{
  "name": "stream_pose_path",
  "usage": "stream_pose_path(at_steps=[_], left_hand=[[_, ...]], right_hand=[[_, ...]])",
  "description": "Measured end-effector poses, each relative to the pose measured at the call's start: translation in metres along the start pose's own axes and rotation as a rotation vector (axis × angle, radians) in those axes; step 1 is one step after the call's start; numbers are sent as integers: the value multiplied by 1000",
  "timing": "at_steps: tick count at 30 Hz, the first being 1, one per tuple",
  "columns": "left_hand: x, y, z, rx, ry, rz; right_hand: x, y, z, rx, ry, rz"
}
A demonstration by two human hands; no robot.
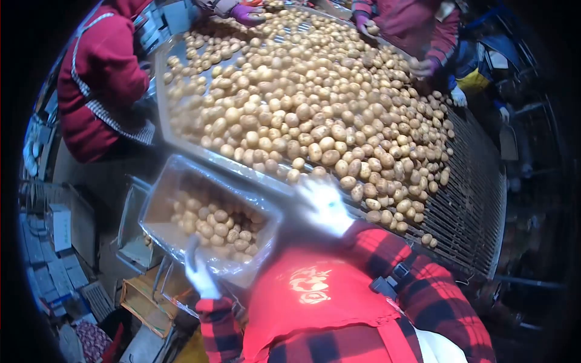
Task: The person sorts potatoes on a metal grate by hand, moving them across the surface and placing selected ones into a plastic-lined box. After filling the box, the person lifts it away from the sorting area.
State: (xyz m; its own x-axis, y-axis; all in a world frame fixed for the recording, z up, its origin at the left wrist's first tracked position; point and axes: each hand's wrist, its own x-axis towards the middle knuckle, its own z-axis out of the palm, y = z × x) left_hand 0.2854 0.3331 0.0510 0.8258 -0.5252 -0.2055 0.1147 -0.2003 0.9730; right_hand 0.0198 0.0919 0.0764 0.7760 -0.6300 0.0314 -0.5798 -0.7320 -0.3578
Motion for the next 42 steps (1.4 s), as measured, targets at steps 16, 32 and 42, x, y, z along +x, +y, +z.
stream_pose_path(at_steps=[16, 32, 42], left_hand=[[-28, -11, 236, -60, -1075, -219], [-17, 22, 258, -774, -791, -1111], [11, 22, 261, -377, -1166, -655]], right_hand=[[43, 87, -29, -348, -206, 137], [118, 127, -23, -145, 69, 41], [67, 135, -45, 35, -25, 377]])
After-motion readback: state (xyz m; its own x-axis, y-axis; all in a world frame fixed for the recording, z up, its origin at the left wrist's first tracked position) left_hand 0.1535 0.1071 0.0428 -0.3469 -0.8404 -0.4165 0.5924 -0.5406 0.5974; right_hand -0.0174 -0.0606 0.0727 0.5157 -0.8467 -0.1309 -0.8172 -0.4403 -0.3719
